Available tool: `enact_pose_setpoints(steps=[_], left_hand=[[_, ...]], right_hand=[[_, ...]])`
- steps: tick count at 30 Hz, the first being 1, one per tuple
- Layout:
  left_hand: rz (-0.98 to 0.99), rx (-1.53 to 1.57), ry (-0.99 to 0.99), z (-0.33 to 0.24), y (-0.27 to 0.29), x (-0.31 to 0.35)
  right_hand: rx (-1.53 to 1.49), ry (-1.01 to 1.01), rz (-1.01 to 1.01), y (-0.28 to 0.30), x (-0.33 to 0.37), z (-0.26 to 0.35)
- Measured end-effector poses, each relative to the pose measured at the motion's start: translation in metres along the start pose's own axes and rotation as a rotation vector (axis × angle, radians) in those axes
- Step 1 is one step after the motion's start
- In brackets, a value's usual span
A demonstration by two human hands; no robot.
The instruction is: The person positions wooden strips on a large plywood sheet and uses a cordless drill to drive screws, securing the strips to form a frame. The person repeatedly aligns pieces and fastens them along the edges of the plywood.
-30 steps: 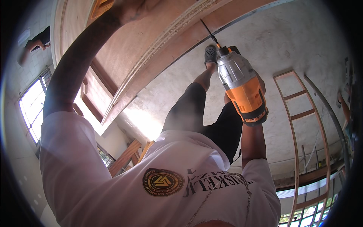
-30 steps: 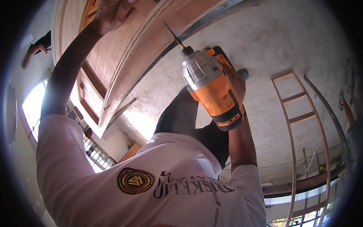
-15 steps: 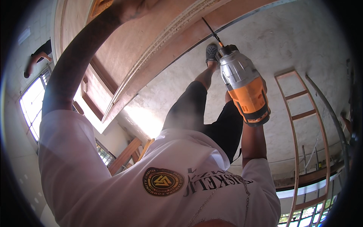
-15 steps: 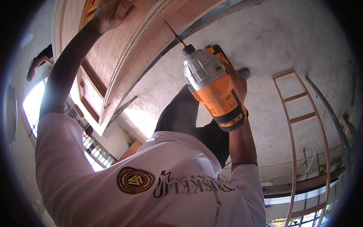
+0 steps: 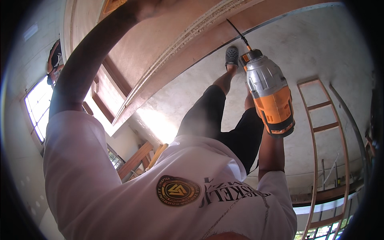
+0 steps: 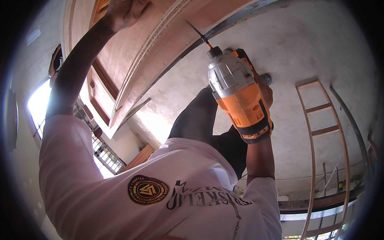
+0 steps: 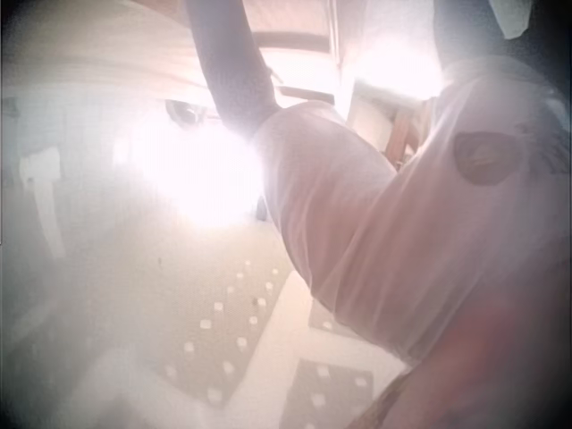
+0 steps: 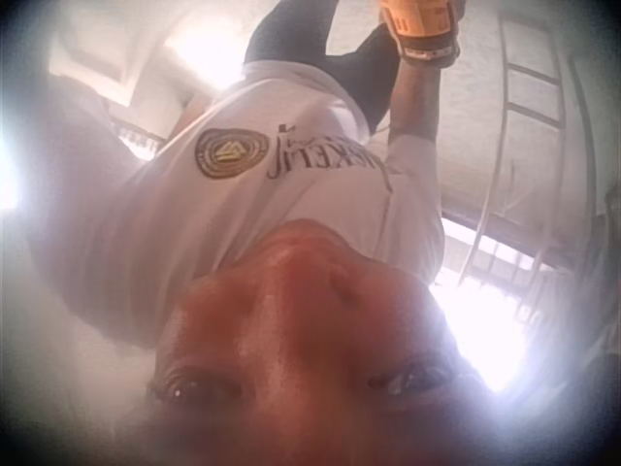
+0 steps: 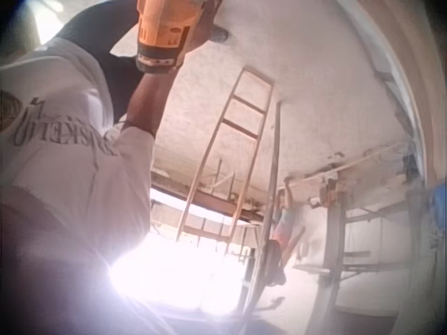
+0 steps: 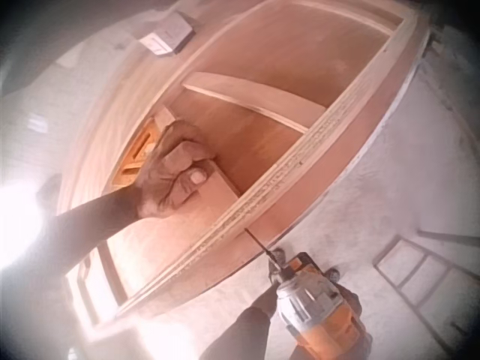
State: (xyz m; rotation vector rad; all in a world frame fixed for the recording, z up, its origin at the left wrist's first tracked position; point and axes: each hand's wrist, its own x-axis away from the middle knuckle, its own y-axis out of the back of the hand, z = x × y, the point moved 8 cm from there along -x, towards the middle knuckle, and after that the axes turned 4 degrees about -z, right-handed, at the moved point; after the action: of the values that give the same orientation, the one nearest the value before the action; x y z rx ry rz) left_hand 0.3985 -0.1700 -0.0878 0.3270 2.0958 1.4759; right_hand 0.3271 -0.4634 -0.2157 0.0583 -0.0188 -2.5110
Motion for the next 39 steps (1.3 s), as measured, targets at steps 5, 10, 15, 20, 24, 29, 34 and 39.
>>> enact_pose_setpoints(steps=[5,10,15,20,24,29,34,39], left_hand=[[0.005,0.018,-0.014,0.0004,-0.0032,-0.0038],[0.0,0.024,-0.033,-0.0007,-0.003,-0.0055],[-0.009,0.028,-0.024,0.0023,-0.0032,-0.002],[-0.019,0.026,-0.069,0.0032,-0.0047,-0.0032],[0.007,0.025,-0.026,0.0038,-0.0029,0.0003],[-0.025,0.027,-0.073,0.0025,-0.002,0.0006],[-0.005,0.03,-0.035,0.0042,-0.0018,0.0033],[-0.017,0.025,-0.076,0.0026,-0.0014,0.0018]], right_hand=[[-0.006,0.0,0.009,0.0017,0.0003,-0.0007],[-0.009,-0.003,0.015,0.0024,0.0016,-0.0008],[-0.01,-0.002,0.011,0.0017,0.0023,-0.0011],[-0.011,-0.003,0.014,0.0039,0.0016,-0.0013],[-0.006,-0.003,0.018,0.0,0.0014,-0.0009],[-0.004,0.004,0.024,0.0003,0.0012,0.0006],[0.0,0.001,0.028,0.0012,0.0006,-0.0001],[0.004,0.006,0.03,0.0026,-0.0001,0.0008]])
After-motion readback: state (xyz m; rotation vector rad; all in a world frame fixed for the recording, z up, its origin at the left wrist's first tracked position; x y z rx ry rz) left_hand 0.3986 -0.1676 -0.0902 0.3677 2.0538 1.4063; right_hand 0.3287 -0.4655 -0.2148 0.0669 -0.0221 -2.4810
